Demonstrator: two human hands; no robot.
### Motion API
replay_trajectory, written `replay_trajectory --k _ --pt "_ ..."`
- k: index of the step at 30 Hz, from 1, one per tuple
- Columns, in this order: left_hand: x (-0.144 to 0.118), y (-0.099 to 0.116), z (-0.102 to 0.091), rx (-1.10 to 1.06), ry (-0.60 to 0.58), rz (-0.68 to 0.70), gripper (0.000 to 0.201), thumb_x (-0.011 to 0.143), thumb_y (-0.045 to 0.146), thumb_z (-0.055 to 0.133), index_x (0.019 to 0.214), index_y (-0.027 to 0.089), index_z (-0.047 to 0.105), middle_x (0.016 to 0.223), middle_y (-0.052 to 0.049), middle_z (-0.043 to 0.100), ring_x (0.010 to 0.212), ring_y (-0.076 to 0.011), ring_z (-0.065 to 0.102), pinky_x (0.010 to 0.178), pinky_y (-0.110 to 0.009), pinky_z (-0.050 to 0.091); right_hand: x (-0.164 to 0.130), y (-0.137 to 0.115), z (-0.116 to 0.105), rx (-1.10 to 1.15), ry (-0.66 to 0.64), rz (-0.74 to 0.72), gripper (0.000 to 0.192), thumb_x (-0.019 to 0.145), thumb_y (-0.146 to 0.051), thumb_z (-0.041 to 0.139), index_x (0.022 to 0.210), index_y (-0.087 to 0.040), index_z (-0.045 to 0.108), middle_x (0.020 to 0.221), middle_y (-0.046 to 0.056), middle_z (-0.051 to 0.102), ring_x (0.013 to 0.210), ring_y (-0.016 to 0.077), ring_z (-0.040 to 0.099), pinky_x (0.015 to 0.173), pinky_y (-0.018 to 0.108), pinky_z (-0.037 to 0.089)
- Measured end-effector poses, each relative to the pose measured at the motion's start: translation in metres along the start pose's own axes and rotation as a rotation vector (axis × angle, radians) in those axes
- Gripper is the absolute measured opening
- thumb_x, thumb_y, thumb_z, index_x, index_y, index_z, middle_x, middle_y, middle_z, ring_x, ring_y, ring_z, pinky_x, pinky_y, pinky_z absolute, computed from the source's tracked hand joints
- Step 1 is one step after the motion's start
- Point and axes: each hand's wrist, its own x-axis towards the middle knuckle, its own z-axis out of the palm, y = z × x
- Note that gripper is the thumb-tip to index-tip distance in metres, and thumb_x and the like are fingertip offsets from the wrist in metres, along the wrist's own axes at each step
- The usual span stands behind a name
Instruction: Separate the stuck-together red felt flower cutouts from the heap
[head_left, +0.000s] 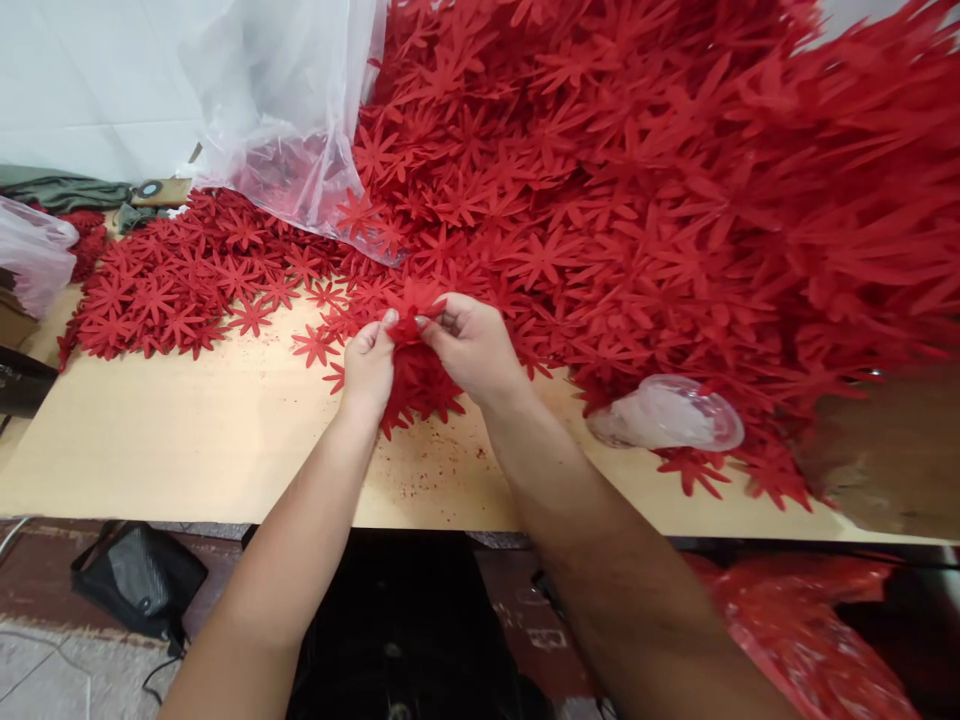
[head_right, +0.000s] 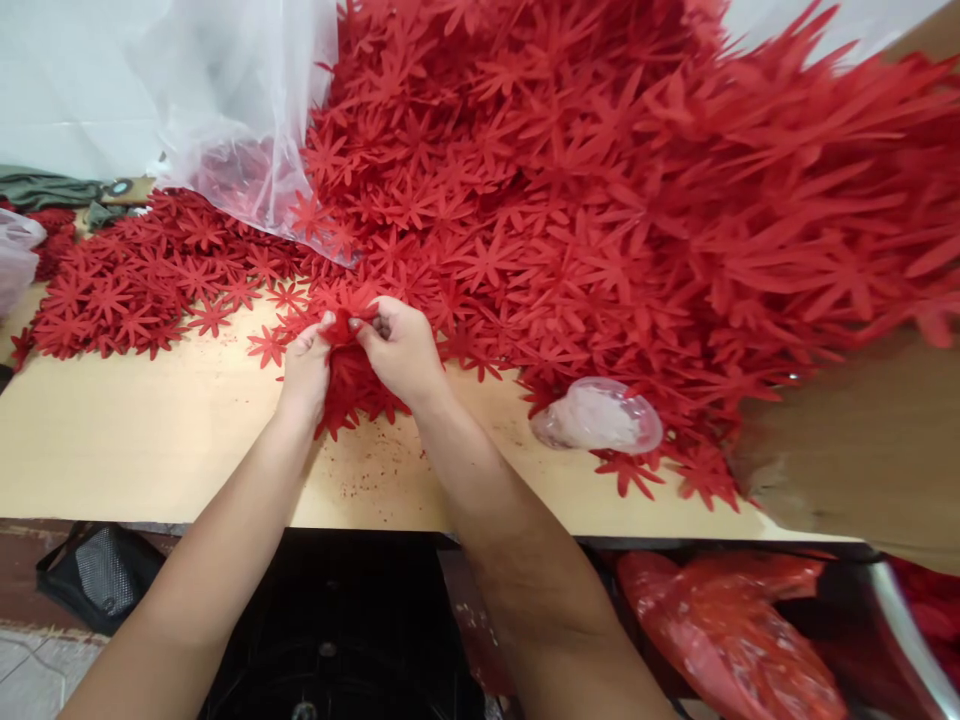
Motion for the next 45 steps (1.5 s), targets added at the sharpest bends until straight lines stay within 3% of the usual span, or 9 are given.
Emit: replay_trajectory --k 4,10,14,19,24,30,37,42,45 --pt "-0.003 0.003 0.004 -0.069 -0.052 -0.058 0.012 0.077 0.028 0.067 0.072 0.018 0.061 0.068 0.003 0.06 0.068 -0.0087 0.055 0.075 -0.024 0.043 0.008 0.004 -0.005 0.033 0.139 0.016 0.028 0.069 -0.046 0.07 0.065 -0.023 0.054 0.062 -0.001 0.058 0.057 0.0125 0.051 0.058 0.029 0.045" --pt "-0.004 0.006 0.007 0.008 0.008 -0.058 0.007 0.073 0.014 0.067 0.073 0.017 0.06 0.07 0.004 0.059 0.067 -0.0074 0.052 0.074 -0.023 0.042 0.005 0.006 -0.011 0.001 0.19 0.036 0.043 0.07 -0.058 0.065 0.055 -0.022 0.047 0.051 -0.004 0.044 0.051 0.0101 0.044 0.052 0.027 0.041" --pt "-0.001 0.006 0.006 0.046 0.059 -0.044 0.009 0.076 0.013 0.064 0.07 0.017 0.058 0.065 0.005 0.055 0.062 -0.0067 0.048 0.068 -0.021 0.039 0.016 0.021 -0.019 0.068 0.23 -0.016 0.031 0.07 -0.051 0.069 0.075 -0.024 0.055 0.07 -0.001 0.058 0.072 0.0151 0.059 0.07 0.033 0.051" --pt "0.0 0.006 0.004 0.057 0.115 -0.023 0.006 0.078 0.014 0.063 0.074 0.017 0.059 0.069 0.004 0.056 0.067 -0.008 0.051 0.074 -0.023 0.042 0.029 0.038 -0.041 0.097 0.331 0.025 0.03 0.073 -0.048 0.066 0.085 -0.026 0.052 0.089 0.002 0.062 0.078 0.0164 0.062 0.068 0.036 0.055" --pt "-0.001 0.005 0.005 0.036 0.024 0.004 0.018 0.073 0.005 0.062 0.085 0.019 0.062 0.084 0.001 0.064 0.081 -0.0102 0.059 0.088 -0.03 0.044 0.018 0.02 -0.036 0.052 0.223 0.032 0.029 0.074 -0.046 0.068 0.093 -0.027 0.056 0.096 0.002 0.064 0.087 0.0163 0.064 0.071 0.033 0.056" --pt "-0.002 0.006 0.005 0.057 0.013 -0.008 0.009 0.079 0.01 0.058 0.074 0.017 0.061 0.075 0.001 0.065 0.072 -0.0097 0.057 0.08 -0.027 0.046 0.006 -0.002 -0.012 0.025 -0.081 0.072 0.028 0.061 -0.038 0.078 0.075 -0.02 0.062 0.075 0.001 0.065 0.072 0.0148 0.061 0.074 0.033 0.052" --pt "-0.002 0.003 0.003 0.185 -0.028 0.025 0.024 0.083 0.023 0.059 0.061 0.017 0.054 0.057 0.006 0.048 0.057 -0.0076 0.042 0.062 -0.021 0.036 0.004 -0.007 -0.011 0.002 -0.077 0.07 0.032 0.06 -0.044 0.077 0.065 -0.022 0.054 0.064 -0.003 0.053 0.06 0.0104 0.049 0.06 0.027 0.043" --pt "-0.005 0.005 0.005 0.226 -0.085 0.047 0.038 0.084 0.03 0.059 0.052 0.018 0.042 0.052 0.006 0.037 0.052 -0.0073 0.034 0.056 -0.023 0.031 0.007 0.001 -0.008 0.001 0.031 0.043 0.038 0.064 -0.051 0.074 0.058 -0.021 0.05 0.058 -0.003 0.046 0.054 0.009 0.04 0.054 0.026 0.036" --pt "-0.008 0.008 0.007 0.241 -0.093 0.064 0.032 0.082 0.03 0.061 0.057 0.018 0.046 0.054 0.006 0.041 0.054 -0.007 0.036 0.058 -0.022 0.033 0.012 0.006 -0.007 0.015 0.131 0.063 0.042 0.069 -0.054 0.069 0.054 -0.021 0.046 0.053 -0.004 0.04 0.05 0.0079 0.035 0.049 0.025 0.031"
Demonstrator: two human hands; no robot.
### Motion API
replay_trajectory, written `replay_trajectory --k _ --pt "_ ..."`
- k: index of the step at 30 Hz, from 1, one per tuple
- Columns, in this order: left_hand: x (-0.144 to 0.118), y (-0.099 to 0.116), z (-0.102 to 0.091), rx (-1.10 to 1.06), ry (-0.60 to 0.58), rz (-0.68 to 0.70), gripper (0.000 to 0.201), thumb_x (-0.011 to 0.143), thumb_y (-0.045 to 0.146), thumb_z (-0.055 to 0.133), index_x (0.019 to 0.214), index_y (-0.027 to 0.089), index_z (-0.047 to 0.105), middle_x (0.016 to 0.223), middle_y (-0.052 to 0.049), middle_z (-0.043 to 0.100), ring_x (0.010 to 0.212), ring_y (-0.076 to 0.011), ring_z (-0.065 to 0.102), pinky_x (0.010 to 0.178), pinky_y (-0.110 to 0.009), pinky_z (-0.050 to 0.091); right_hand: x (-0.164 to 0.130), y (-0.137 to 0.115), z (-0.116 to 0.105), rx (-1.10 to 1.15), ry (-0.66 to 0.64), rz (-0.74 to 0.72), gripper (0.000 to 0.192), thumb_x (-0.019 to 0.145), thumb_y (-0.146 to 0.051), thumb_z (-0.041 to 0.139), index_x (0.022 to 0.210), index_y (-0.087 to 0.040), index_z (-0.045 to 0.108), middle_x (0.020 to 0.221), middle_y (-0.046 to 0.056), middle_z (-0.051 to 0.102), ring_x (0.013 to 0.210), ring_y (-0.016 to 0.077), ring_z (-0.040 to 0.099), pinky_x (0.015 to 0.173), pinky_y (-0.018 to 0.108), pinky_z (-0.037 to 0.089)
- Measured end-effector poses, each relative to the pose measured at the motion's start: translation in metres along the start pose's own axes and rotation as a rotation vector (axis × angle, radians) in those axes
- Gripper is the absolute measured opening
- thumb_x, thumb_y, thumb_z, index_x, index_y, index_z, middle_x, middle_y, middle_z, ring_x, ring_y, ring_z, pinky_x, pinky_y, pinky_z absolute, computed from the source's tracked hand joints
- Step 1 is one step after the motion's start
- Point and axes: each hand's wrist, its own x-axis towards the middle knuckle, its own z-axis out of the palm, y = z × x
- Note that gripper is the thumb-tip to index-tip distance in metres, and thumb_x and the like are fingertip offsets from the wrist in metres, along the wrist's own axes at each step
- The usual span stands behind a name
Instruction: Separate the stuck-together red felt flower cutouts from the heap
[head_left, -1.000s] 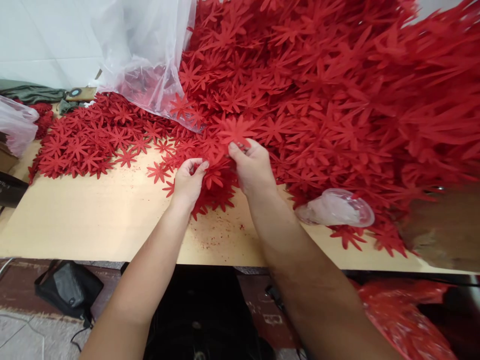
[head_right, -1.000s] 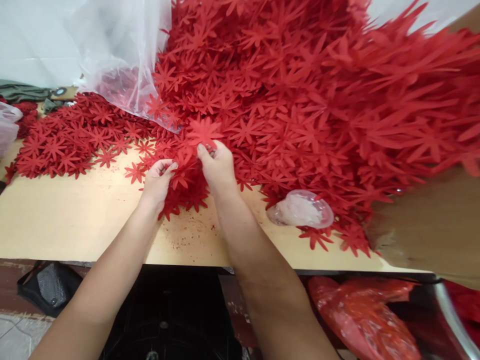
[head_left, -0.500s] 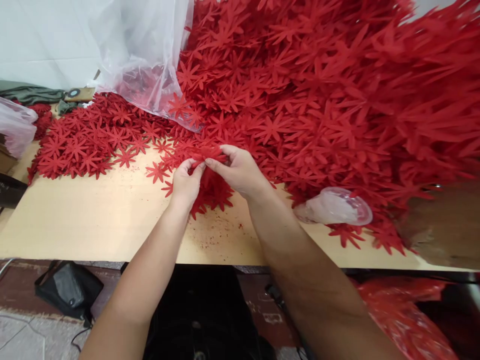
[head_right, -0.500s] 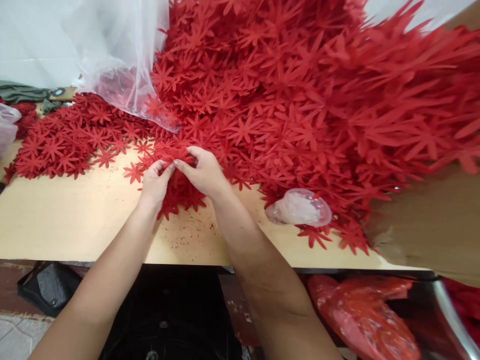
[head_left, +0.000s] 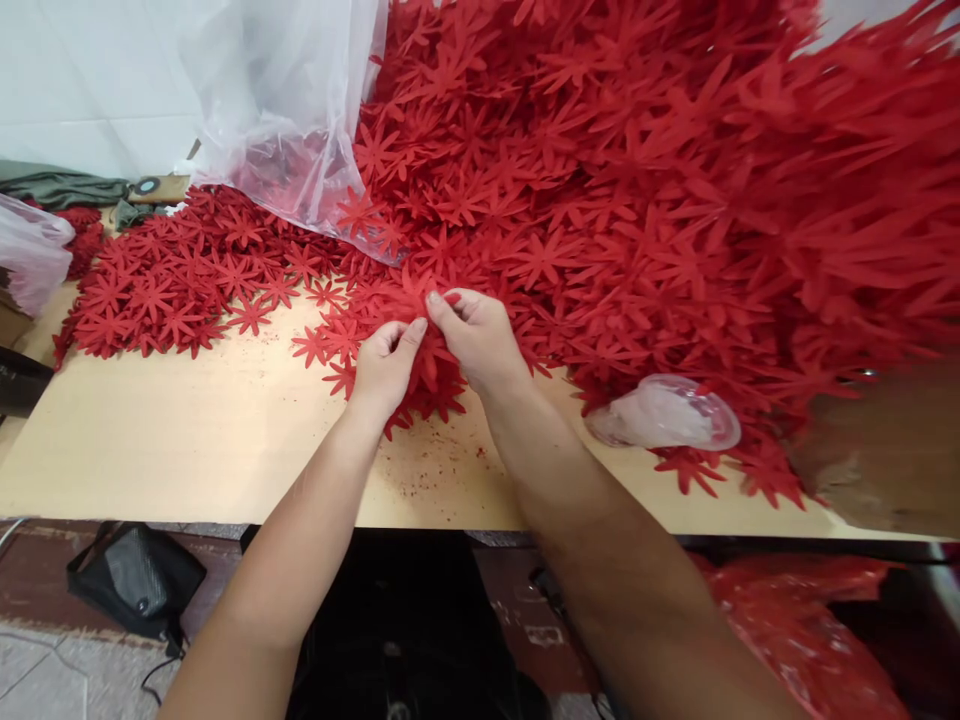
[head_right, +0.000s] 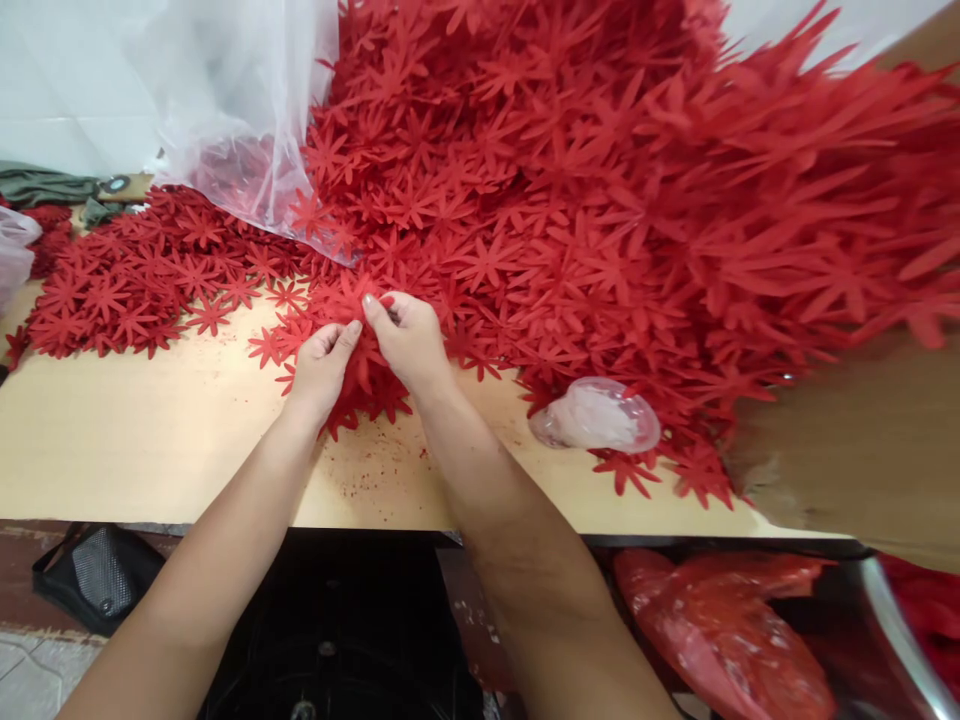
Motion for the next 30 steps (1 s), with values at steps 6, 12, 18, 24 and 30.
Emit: replay_trajectory --k 6,12,18,24,30 --pt "0.001 -0.001 -0.001 0.019 0.045 -0.003 0.008 0.079 0.021 0.063 0.073 0.018 0.059 0.07 0.004 0.059 0.066 -0.0088 0.051 0.071 -0.023 0.041 0.008 0.003 -0.01 0.113 0.096 -0.037 0.022 0.063 -0.027 0.074 0.062 -0.02 0.054 0.061 -0.005 0.054 0.056 0.0078 0.047 0.058 0.024 0.043" --pt "0.004 -0.006 -0.002 -0.069 0.043 0.008 0.011 0.077 0.018 0.064 0.089 0.018 0.064 0.085 0.0 0.067 0.076 -0.0113 0.058 0.08 -0.027 0.045 0.005 0.006 -0.012 0.18 -0.038 -0.01 0.019 0.061 -0.019 0.071 0.072 -0.022 0.055 0.069 -0.004 0.058 0.063 0.0105 0.056 0.065 0.028 0.048" --pt "0.003 -0.005 0.0 -0.08 0.013 -0.013 0.007 0.074 0.016 0.066 0.081 0.017 0.064 0.08 0.001 0.066 0.075 -0.0103 0.057 0.08 -0.027 0.045 0.002 0.005 -0.007 0.096 -0.011 0.03 0.027 0.07 -0.032 0.071 0.058 -0.02 0.05 0.054 -0.006 0.046 0.049 0.0067 0.04 0.05 0.023 0.033" --pt "0.001 -0.003 0.001 -0.174 -0.029 -0.042 0.01 0.074 0.025 0.068 0.073 0.017 0.063 0.072 0.002 0.064 0.069 -0.0093 0.056 0.075 -0.025 0.044 -0.002 0.002 -0.005 0.054 0.001 0.011 0.046 0.059 -0.058 0.074 0.053 -0.019 0.051 0.051 -0.005 0.046 0.05 0.007 0.04 0.05 0.025 0.033" --pt "0.0 -0.003 0.0 -0.259 -0.013 -0.091 0.004 0.074 0.02 0.065 0.073 0.017 0.062 0.071 0.003 0.063 0.069 -0.0089 0.056 0.077 -0.025 0.044 -0.004 0.001 -0.005 0.013 0.006 0.022 0.058 0.052 -0.07 0.07 0.047 -0.019 0.043 0.046 -0.007 0.037 0.047 0.0053 0.03 0.047 0.024 0.026"
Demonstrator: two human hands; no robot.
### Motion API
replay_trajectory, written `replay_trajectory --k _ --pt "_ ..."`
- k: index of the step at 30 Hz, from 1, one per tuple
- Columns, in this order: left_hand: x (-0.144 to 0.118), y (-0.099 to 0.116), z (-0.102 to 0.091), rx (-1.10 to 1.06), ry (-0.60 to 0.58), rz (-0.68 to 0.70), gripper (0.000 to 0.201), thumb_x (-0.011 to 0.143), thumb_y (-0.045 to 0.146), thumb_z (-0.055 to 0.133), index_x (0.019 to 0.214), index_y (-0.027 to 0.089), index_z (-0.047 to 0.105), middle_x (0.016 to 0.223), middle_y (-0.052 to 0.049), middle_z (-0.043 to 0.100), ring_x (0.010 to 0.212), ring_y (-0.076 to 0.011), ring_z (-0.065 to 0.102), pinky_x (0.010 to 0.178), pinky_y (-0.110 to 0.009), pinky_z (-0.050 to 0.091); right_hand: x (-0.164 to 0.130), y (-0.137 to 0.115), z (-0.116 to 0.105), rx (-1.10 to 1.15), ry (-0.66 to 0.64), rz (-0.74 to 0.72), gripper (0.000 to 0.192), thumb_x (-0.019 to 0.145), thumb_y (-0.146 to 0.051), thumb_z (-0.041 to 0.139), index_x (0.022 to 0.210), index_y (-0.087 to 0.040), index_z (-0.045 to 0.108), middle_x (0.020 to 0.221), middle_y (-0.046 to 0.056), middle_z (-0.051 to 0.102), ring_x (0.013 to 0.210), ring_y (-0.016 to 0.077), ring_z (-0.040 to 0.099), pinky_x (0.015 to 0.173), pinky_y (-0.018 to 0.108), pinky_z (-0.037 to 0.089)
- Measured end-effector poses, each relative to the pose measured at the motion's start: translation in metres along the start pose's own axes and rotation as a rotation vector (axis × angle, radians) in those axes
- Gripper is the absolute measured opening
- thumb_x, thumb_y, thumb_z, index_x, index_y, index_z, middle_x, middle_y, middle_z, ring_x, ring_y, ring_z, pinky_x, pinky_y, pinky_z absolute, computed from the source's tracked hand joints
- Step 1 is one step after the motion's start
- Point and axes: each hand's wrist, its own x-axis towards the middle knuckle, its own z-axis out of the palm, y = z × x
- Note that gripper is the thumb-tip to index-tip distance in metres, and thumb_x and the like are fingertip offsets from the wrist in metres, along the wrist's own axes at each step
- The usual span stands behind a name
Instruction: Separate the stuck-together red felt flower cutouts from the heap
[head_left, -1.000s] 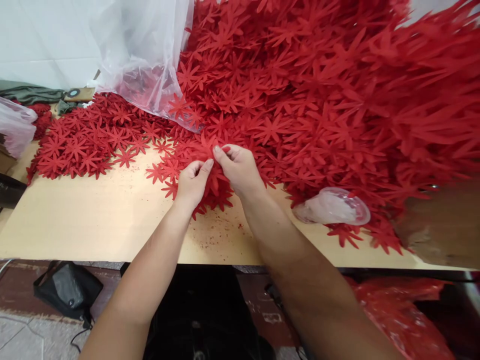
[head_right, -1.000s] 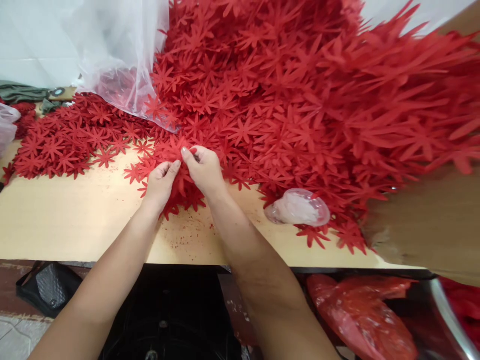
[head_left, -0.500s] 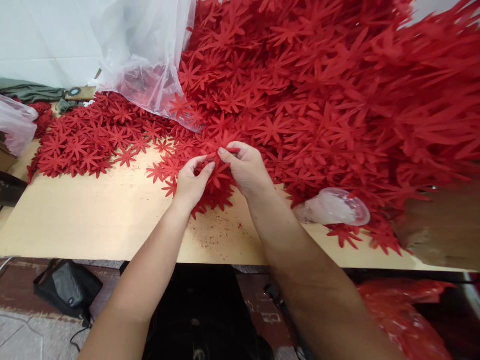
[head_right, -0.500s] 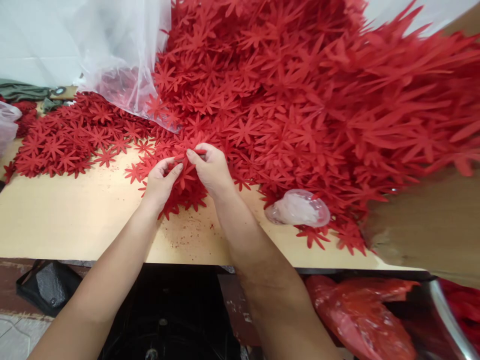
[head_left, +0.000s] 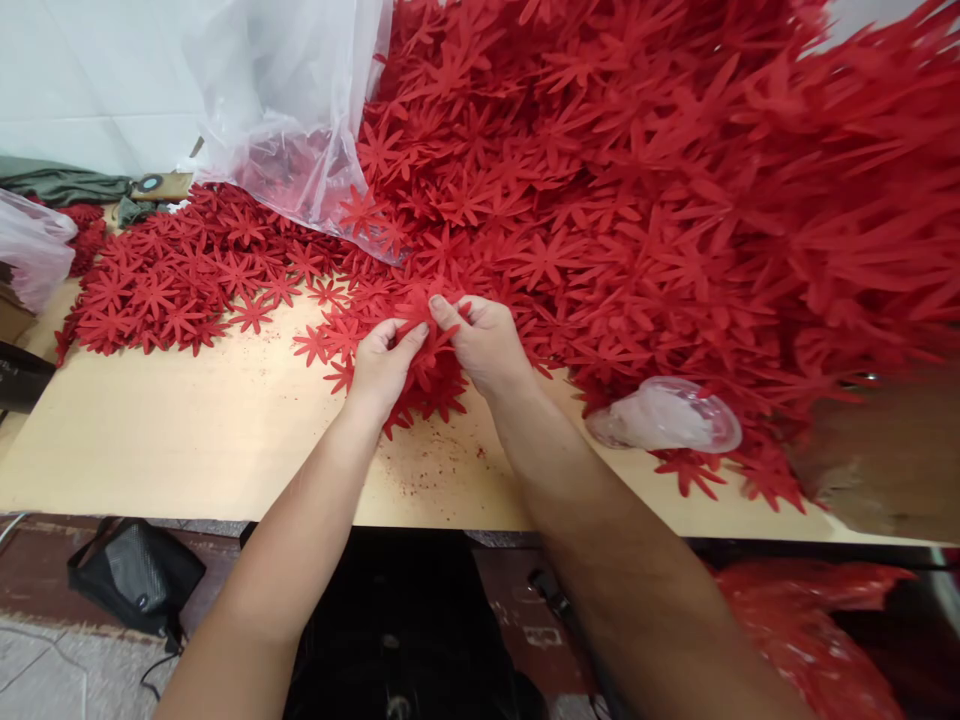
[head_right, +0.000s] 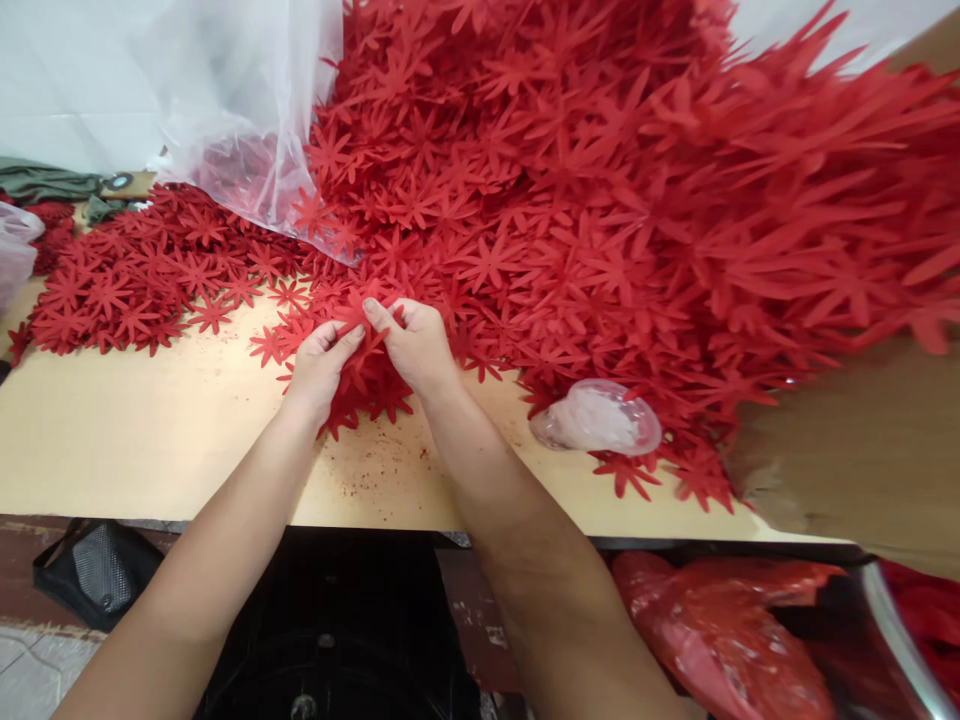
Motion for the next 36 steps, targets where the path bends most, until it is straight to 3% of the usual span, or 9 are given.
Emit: replay_trajectory --k 7,11,14,18,22,25,29,33,36 --pt "0.003 -0.001 -0.002 0.015 0.135 0.043 0.007 0.076 0.018 0.061 0.069 0.019 0.061 0.069 0.005 0.06 0.069 -0.0085 0.054 0.078 -0.024 0.044 0.007 0.002 -0.004 0.117 0.035 0.022 0.047 0.061 -0.059 0.073 0.055 -0.02 0.048 0.052 -0.007 0.042 0.049 0.0065 0.038 0.05 0.023 0.036" --pt "0.006 0.001 -0.006 -0.046 0.226 0.075 0.009 0.077 0.016 0.06 0.069 0.019 0.061 0.068 0.005 0.058 0.068 -0.0081 0.053 0.079 -0.024 0.043 0.014 0.003 -0.013 0.215 0.174 0.054 0.029 0.073 -0.041 0.07 0.063 -0.021 0.051 0.057 -0.006 0.049 0.049 0.0073 0.044 0.052 0.024 0.044" --pt "0.007 0.001 -0.008 -0.064 0.235 0.048 0.009 0.079 0.017 0.059 0.07 0.018 0.06 0.068 0.004 0.058 0.067 -0.0087 0.054 0.079 -0.026 0.044 0.018 0.005 -0.021 0.211 0.183 0.069 0.017 0.072 -0.026 0.07 0.07 -0.021 0.054 0.066 -0.005 0.058 0.052 0.0078 0.05 0.053 0.025 0.048" --pt "0.006 0.0 -0.007 0.014 0.208 0.068 0.002 0.076 0.017 0.063 0.076 0.018 0.062 0.076 0.002 0.061 0.075 -0.0098 0.056 0.085 -0.028 0.044 0.027 0.013 -0.027 0.121 0.135 -0.06 0.018 0.069 -0.023 0.071 0.078 -0.022 0.055 0.073 -0.003 0.063 0.06 0.0105 0.058 0.06 0.028 0.053" --pt "0.007 0.0 -0.007 -0.007 0.176 0.045 0.006 0.077 0.018 0.064 0.082 0.019 0.065 0.082 0.002 0.065 0.08 -0.0104 0.059 0.089 -0.03 0.045 0.041 0.023 -0.032 -0.053 0.167 -0.148 0.023 0.069 -0.031 0.072 0.081 -0.022 0.054 0.076 0.001 0.063 0.067 0.0154 0.062 0.067 0.037 0.055" --pt "0.009 -0.001 -0.009 -0.031 0.163 0.027 0.007 0.079 0.02 0.062 0.084 0.02 0.067 0.086 0.0 0.068 0.09 -0.0128 0.063 0.093 -0.032 0.045 0.04 0.016 -0.036 -0.306 0.151 -0.263 0.041 0.068 -0.04 0.073 0.101 -0.02 0.058 0.103 0.011 0.064 0.087 0.0234 0.065 0.076 0.045 0.055" --pt "0.011 -0.002 -0.009 -0.131 0.152 -0.037 0.01 0.081 0.024 0.06 0.088 0.02 0.067 0.092 -0.002 0.071 0.104 -0.0167 0.063 0.096 -0.034 0.045 0.014 -0.003 -0.022 -0.664 0.03 -0.462 0.063 0.08 -0.056 0.057 0.132 -0.021 0.048 0.144 0.016 0.041 0.132 0.0341 0.041 0.098 0.056 0.043" --pt "0.006 0.005 -0.01 -0.232 0.063 -0.09 0.033 0.087 0.045 0.047 0.096 0.02 0.066 0.103 -0.006 0.069 0.119 -0.0221 0.056 0.099 -0.037 0.044 -0.02 -0.006 0.017 -0.805 -0.215 -0.466 0.074 0.086 -0.066 0.032 0.143 -0.018 0.036 0.152 0.014 0.032 0.142 0.0329 0.024 0.113 0.057 0.025" --pt "0.002 0.009 -0.015 -0.218 0.024 -0.046 0.053 0.09 0.056 0.03 0.11 0.021 0.063 0.115 -0.006 0.066 0.128 -0.0229 0.048 0.102 -0.038 0.041 -0.041 0.001 0.042 -0.857 -0.305 -0.396 0.081 0.088 -0.067 0.022 0.146 -0.011 0.029 0.154 0.017 0.027 0.145 0.0331 0.018 0.116 0.059 0.014"
